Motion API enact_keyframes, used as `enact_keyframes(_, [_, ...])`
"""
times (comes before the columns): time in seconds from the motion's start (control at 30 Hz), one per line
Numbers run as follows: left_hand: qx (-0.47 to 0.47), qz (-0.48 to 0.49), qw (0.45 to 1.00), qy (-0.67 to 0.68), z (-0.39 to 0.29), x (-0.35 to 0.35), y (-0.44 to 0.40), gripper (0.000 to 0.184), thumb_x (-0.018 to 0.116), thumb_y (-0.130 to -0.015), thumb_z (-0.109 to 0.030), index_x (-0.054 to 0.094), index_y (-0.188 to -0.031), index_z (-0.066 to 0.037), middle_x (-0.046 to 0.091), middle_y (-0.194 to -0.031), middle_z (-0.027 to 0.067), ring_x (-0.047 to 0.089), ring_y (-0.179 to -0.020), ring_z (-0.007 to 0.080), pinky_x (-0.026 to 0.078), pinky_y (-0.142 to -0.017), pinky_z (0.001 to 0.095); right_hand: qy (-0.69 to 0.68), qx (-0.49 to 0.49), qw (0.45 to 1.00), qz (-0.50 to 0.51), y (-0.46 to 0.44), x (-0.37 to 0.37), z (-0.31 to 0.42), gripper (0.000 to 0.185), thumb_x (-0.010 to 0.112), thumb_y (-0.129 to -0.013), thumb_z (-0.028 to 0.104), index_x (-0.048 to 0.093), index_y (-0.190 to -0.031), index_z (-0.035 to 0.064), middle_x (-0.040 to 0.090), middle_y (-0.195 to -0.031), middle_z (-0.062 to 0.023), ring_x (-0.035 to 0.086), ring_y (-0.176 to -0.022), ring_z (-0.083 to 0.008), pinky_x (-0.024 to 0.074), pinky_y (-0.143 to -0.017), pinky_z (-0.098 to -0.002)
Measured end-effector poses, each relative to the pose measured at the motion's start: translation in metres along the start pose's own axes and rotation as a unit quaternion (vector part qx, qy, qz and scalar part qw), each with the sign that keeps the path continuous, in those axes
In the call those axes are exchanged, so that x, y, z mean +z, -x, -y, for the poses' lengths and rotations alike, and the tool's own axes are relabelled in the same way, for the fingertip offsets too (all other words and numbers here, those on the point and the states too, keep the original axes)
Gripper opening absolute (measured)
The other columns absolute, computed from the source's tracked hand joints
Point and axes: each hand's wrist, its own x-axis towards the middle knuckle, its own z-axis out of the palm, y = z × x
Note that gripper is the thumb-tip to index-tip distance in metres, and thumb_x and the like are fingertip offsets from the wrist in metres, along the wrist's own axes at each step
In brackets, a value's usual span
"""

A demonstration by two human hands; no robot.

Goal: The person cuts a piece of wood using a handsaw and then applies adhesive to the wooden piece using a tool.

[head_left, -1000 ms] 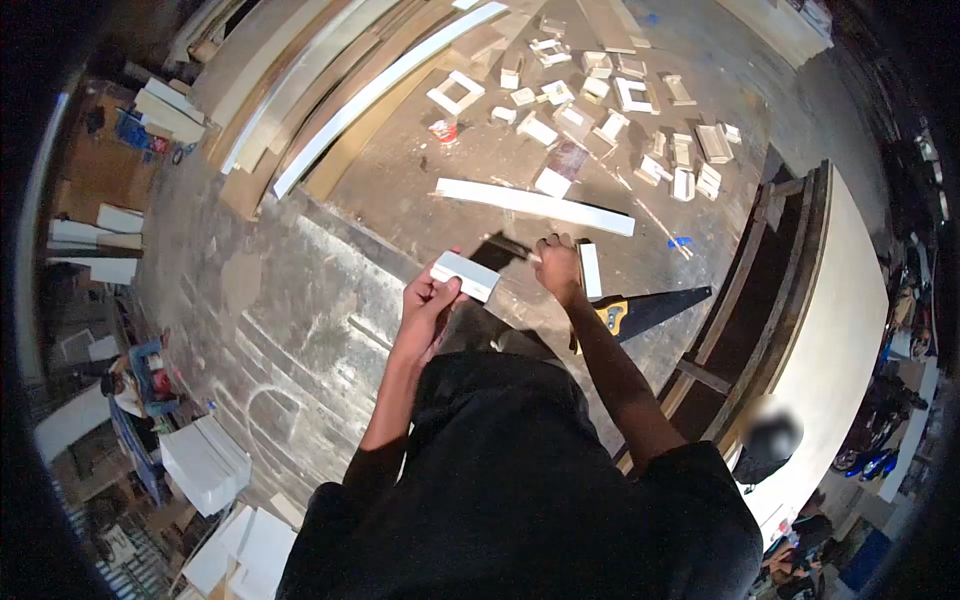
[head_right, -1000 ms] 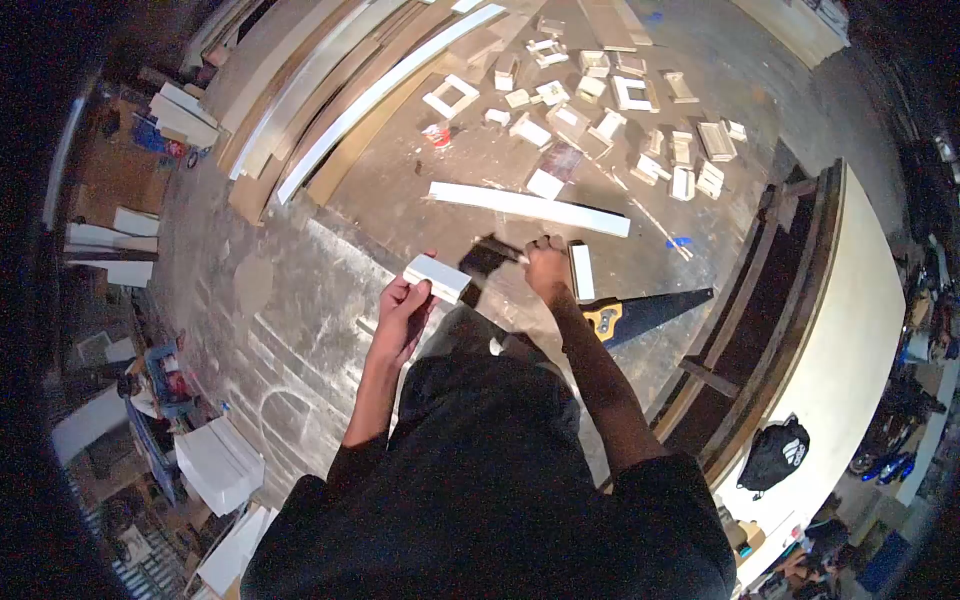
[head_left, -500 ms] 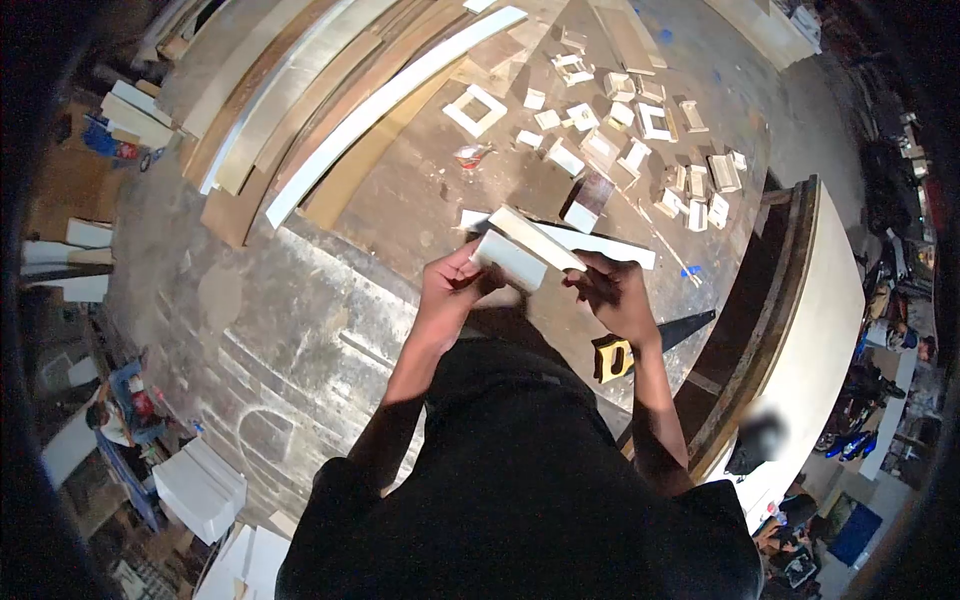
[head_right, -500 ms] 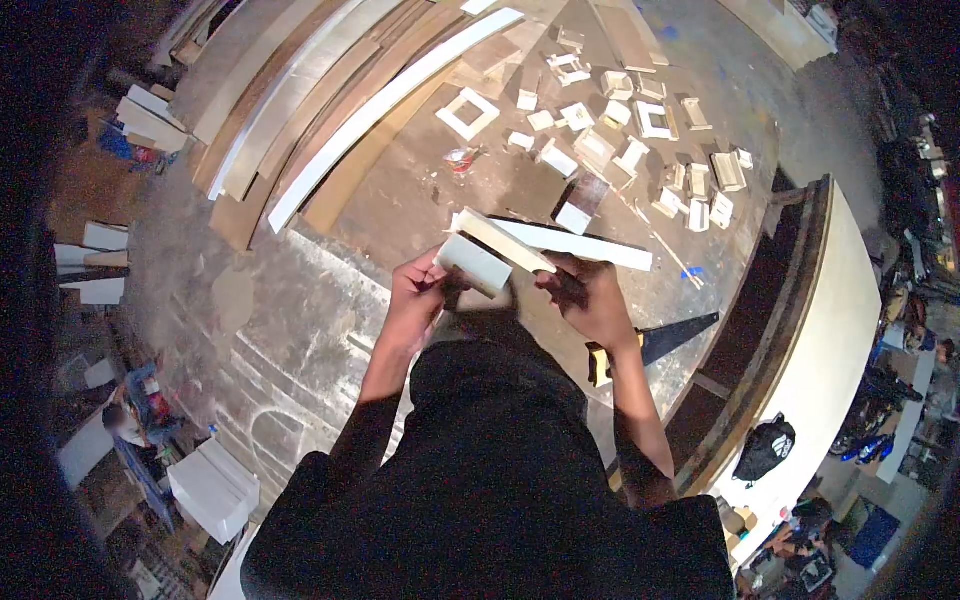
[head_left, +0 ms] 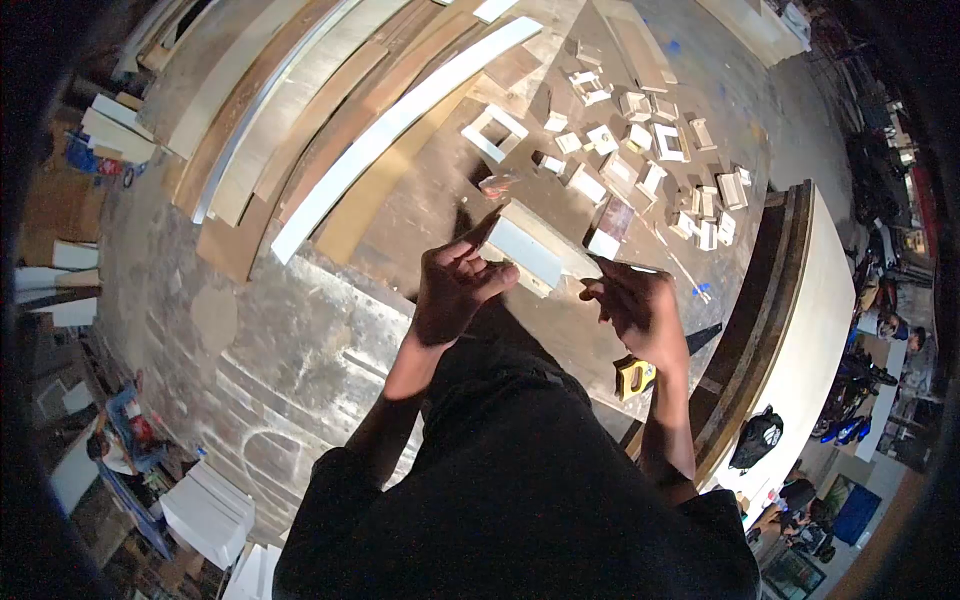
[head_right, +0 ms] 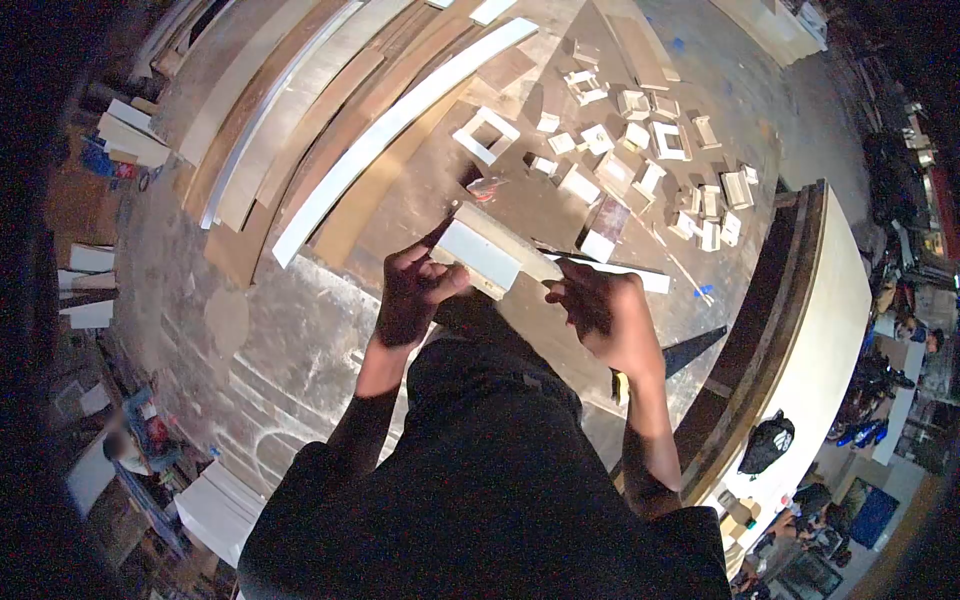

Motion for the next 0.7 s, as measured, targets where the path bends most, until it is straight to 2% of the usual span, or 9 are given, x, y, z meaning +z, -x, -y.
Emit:
enact_keyframes(0.13, [-0.001,0.007,1.000,-0.030,-0.010,-0.012,-0.006,0.065,0.076,-0.087,0.000,0.051,-0.148,0.000,0.066,-0.096,-0.0029,0.051,-0.075,0.0017,0.046,-0.067,0.0195,-0.016,-0.011,1.000,-0.022,-0.006,0.007,0.008,0.065,0.048,-0.067,-0.022,0.061,-0.129,-0.0090,0.074,-0.093,-0.0155,0.073,-0.090,-0.0183,0.0564,-0.068,-0.0301])
enact_keyframes(0.2, [-0.005,0.002,0.999,-0.037,-0.012,-0.015,-0.009,0.065,0.076,-0.087,-0.001,0.052,-0.147,-0.001,0.065,-0.093,-0.0037,0.052,-0.074,0.0019,0.046,-0.067,0.0194,0.096,-0.055,0.994,-0.004,-0.011,0.005,0.023,0.063,0.051,-0.068,-0.018,0.063,-0.128,-0.0058,0.074,-0.090,-0.0146,0.073,-0.084,-0.0196,0.0558,-0.068,-0.0321])
enact_keyframes(0.23, [-0.007,0.001,0.999,-0.037,-0.009,-0.019,-0.010,0.065,0.076,-0.087,-0.001,0.052,-0.147,-0.001,0.065,-0.093,-0.0037,0.052,-0.074,0.0019,0.046,-0.067,0.0194,0.095,-0.053,0.994,-0.002,-0.012,0.005,0.033,0.063,0.051,-0.068,-0.018,0.063,-0.128,-0.0058,0.074,-0.090,-0.0146,0.073,-0.084,-0.0196,0.0558,-0.068,-0.0321])
enact_keyframes(0.3, [-0.009,-0.003,1.000,-0.028,-0.004,-0.024,-0.014,0.067,0.077,-0.086,-0.002,0.052,-0.148,-0.003,0.065,-0.091,-0.0039,0.051,-0.074,0.0018,0.046,-0.067,0.0193,0.105,0.043,0.993,0.019,-0.015,0.005,0.049,0.057,0.054,-0.071,-0.015,0.064,-0.126,-0.0046,0.074,-0.090,-0.0166,0.073,-0.081,-0.0255,0.0554,-0.071,-0.0345])
enact_keyframes(0.4, [-0.007,-0.012,1.000,-0.005,-0.013,-0.023,-0.012,0.067,0.078,-0.085,-0.001,0.053,-0.147,-0.004,0.065,-0.089,-0.0030,0.053,-0.075,0.0037,0.048,-0.069,0.0211,0.150,-0.042,0.988,0.003,-0.017,0.008,0.054,0.049,0.057,-0.075,-0.015,0.065,-0.122,-0.0049,0.073,-0.091,-0.0184,0.071,-0.078,-0.0325,0.0548,-0.071,-0.0371])
enact_keyframes(0.43, [-0.009,-0.012,1.000,-0.005,-0.012,-0.024,-0.013,0.067,0.078,-0.085,-0.001,0.053,-0.147,-0.004,0.065,-0.089,-0.0030,0.053,-0.075,0.0037,0.048,-0.069,0.0211,0.149,-0.041,0.988,0.002,-0.017,0.009,0.058,0.049,0.057,-0.075,-0.015,0.065,-0.122,-0.0049,0.073,-0.091,-0.0184,0.071,-0.078,-0.0325,0.0548,-0.071,-0.0371])
enact_keyframes(0.5, [0.008,-0.014,1.000,0.001,-0.009,-0.026,-0.016,0.066,0.078,-0.086,-0.005,0.053,-0.148,-0.004,0.066,-0.092,-0.0014,0.056,-0.081,0.0056,0.050,-0.073,0.0234,0.163,-0.038,0.986,0.011,-0.018,0.011,0.074,0.041,0.060,-0.080,-0.012,0.065,-0.120,-0.0043,0.072,-0.090,-0.0193,0.071,-0.080,-0.0346,0.0543,-0.072,-0.0381])
enact_keyframes(0.63, [0.016,-0.011,0.998,0.063,-0.013,-0.017,-0.021,0.065,0.075,-0.088,-0.006,0.051,-0.148,-0.002,0.067,-0.097,0.0009,0.059,-0.087,0.0081,0.050,-0.078,0.0251,0.188,0.008,0.982,0.010,-0.017,0.011,0.094,0.041,0.061,-0.082,-0.011,0.065,-0.122,-0.0026,0.072,-0.089,-0.0186,0.071,-0.081,-0.0354,0.0540,-0.073,-0.0386])
enact_keyframes(0.7, [0.007,-0.008,0.995,0.100,-0.013,-0.016,-0.021,0.058,0.072,-0.088,-0.005,0.055,-0.143,0.002,0.068,-0.106,0.0042,0.062,-0.094,0.0102,0.050,-0.083,0.0257,0.190,0.020,0.981,0.013,-0.014,0.009,0.098,0.041,0.061,-0.084,-0.009,0.064,-0.125,-0.0014,0.072,-0.089,-0.0177,0.070,-0.081,-0.0355,0.0540,-0.074,-0.0392])
